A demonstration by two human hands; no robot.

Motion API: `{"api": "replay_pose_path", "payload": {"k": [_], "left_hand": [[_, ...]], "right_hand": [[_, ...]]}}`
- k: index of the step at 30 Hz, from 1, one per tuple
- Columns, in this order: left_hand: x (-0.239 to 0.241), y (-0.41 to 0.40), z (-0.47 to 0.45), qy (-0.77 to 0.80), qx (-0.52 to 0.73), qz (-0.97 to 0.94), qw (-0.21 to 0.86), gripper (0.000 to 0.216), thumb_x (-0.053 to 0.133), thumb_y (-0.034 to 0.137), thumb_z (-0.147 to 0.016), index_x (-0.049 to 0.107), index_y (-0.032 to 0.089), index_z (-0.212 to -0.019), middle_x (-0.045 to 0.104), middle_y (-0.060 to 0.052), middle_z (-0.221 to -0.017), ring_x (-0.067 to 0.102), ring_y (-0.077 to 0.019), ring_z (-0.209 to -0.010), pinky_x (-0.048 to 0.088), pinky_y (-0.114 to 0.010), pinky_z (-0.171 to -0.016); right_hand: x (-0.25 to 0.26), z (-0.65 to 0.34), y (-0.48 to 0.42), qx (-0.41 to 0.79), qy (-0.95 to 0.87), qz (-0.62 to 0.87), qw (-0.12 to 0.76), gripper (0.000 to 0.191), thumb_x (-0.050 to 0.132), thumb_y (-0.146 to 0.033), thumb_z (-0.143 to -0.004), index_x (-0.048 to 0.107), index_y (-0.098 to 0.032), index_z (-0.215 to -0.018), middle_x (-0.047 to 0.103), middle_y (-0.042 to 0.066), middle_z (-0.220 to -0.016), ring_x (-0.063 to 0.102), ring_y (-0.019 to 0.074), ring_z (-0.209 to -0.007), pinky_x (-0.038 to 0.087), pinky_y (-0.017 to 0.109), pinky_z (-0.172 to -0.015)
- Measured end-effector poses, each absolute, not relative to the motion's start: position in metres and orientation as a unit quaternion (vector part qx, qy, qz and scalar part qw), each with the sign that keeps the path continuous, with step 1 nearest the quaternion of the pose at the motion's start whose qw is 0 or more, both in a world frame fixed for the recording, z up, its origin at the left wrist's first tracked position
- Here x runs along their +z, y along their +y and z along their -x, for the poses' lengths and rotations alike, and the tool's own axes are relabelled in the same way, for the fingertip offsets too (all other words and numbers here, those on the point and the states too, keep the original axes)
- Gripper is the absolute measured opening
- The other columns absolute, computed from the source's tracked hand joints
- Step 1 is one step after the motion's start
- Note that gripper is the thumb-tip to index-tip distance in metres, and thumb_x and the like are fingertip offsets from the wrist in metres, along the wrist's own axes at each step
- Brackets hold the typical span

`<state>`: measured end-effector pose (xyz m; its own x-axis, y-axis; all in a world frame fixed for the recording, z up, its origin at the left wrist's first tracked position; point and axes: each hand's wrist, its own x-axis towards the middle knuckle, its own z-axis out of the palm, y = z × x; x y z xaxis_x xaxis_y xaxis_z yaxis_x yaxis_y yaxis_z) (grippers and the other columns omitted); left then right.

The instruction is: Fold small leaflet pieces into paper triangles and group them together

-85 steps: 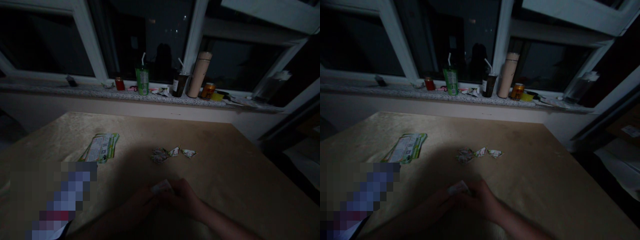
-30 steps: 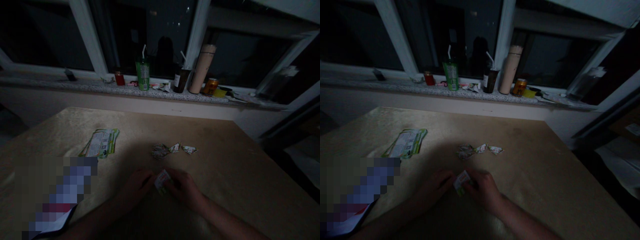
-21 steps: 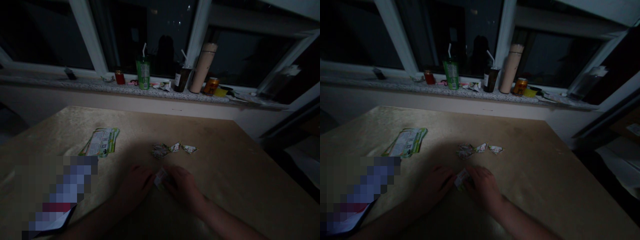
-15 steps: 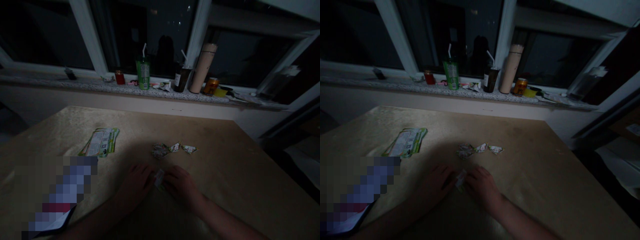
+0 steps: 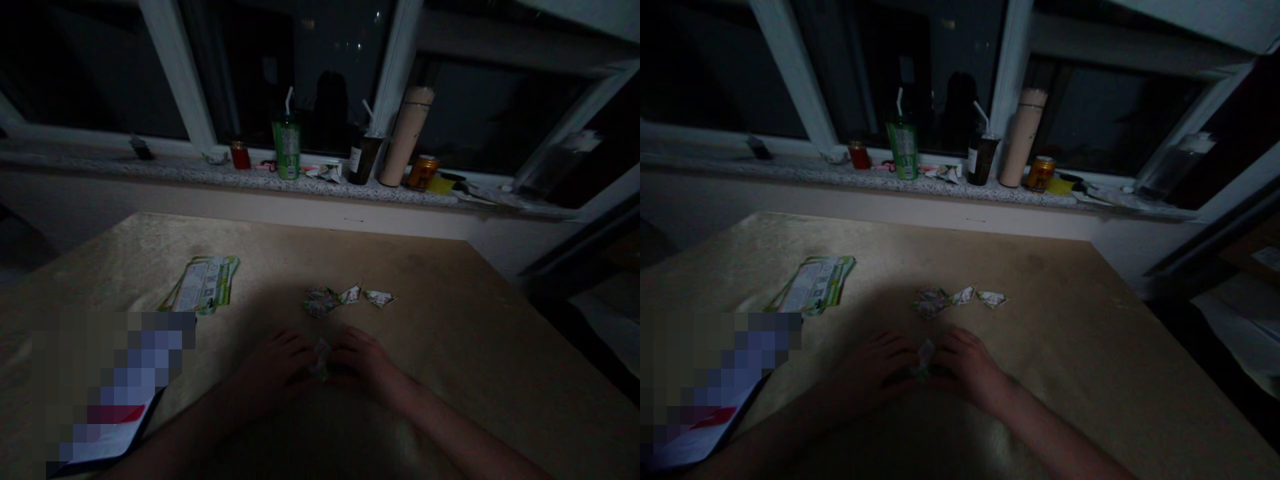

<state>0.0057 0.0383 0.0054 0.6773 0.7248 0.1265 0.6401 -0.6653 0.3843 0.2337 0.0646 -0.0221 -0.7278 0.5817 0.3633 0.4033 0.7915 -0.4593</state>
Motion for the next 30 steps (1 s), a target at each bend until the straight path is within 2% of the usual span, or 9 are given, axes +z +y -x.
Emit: {"api": "replay_pose_path", "payload": {"k": [4,6,9,13,18,21,26,30], "left_hand": [[0.002,0.042,-0.004,0.383,0.149,-0.896,0.168,0.016,0.061,0.03,-0.088,0.063,0.025,-0.103,0.064,-0.002,-0.103,0.055,-0.0223,-0.099,0.036,-0.036,-0.09],[0.003,0.043,-0.004,0.383,0.153,-0.894,0.174,0.014,0.06,0.031,-0.089,0.063,0.025,-0.101,0.065,-0.001,-0.101,0.055,-0.0216,-0.097,0.037,-0.035,-0.089],[0.005,0.043,-0.006,0.38,0.153,-0.894,0.181,0.01,0.06,0.027,-0.089,0.064,0.025,-0.098,0.065,0.0,-0.096,0.056,-0.0201,-0.094,0.036,-0.034,-0.088],[0.003,0.041,-0.006,0.401,0.157,-0.885,0.176,0.005,0.06,0.023,-0.088,0.064,0.023,-0.092,0.059,-0.002,-0.099,0.053,-0.0213,-0.094,0.037,-0.034,-0.086],[-0.004,0.04,-0.004,0.422,0.157,-0.876,0.173,0.005,0.065,0.026,-0.084,0.063,0.021,-0.087,0.054,-0.003,-0.098,0.049,-0.0227,-0.094,0.038,-0.033,-0.083],[-0.007,0.043,-0.003,0.421,0.152,-0.877,0.176,0.008,0.068,0.027,-0.084,0.065,0.022,-0.09,0.053,-0.002,-0.097,0.047,-0.0233,-0.095,0.036,-0.034,-0.085],[-0.007,0.044,-0.002,0.411,0.145,-0.882,0.18,0.011,0.071,0.027,-0.083,0.066,0.025,-0.092,0.052,-0.002,-0.099,0.046,-0.0236,-0.098,0.032,-0.036,-0.088],[-0.003,0.044,-0.003,0.396,0.143,-0.888,0.184,0.012,0.073,0.026,-0.08,0.067,0.026,-0.091,0.053,0.0,-0.095,0.048,-0.022,-0.095,0.029,-0.036,-0.089]], "right_hand": [[-0.027,-0.232,0.065,0.156,-0.916,0.265,0.256,0.019,0.054,-0.035,-0.093,0.067,-0.021,-0.094,0.066,0.005,-0.084,0.057,0.0182,-0.082,0.042,0.03,-0.073],[-0.027,-0.232,0.064,0.135,-0.915,0.273,0.263,0.025,0.048,-0.034,-0.096,0.067,-0.02,-0.087,0.065,0.005,-0.078,0.056,0.0179,-0.076,0.041,0.03,-0.071],[-0.026,-0.23,0.063,0.112,-0.913,0.286,0.268,0.036,0.04,-0.033,-0.099,0.064,-0.018,-0.077,0.062,0.004,-0.07,0.054,0.0172,-0.07,0.039,0.031,-0.068],[-0.025,-0.227,0.06,0.118,-0.919,0.277,0.254,0.034,0.037,-0.031,-0.099,0.062,-0.018,-0.079,0.06,0.004,-0.071,0.052,0.0166,-0.071,0.037,0.031,-0.071],[-0.018,-0.229,0.058,0.176,-0.919,0.266,0.23,0.015,0.054,-0.03,-0.093,0.062,-0.019,-0.089,0.062,0.003,-0.082,0.053,0.0171,-0.083,0.035,0.031,-0.079],[-0.009,-0.232,0.058,0.231,-0.915,0.257,0.208,0.016,0.065,-0.032,-0.085,0.063,-0.021,-0.096,0.063,0.003,-0.092,0.055,0.0178,-0.092,0.034,0.032,-0.085],[-0.009,-0.234,0.062,0.294,-0.894,0.257,0.222,0.012,0.071,-0.029,-0.081,0.067,-0.023,-0.09,0.066,0.0,-0.089,0.057,0.0161,-0.092,0.033,0.03,-0.086],[-0.02,-0.233,0.063,0.318,-0.873,0.254,0.268,0.012,0.078,-0.028,-0.074,0.07,-0.021,-0.08,0.069,0.0,-0.082,0.061,0.0158,-0.083,0.033,0.031,-0.084]]}}
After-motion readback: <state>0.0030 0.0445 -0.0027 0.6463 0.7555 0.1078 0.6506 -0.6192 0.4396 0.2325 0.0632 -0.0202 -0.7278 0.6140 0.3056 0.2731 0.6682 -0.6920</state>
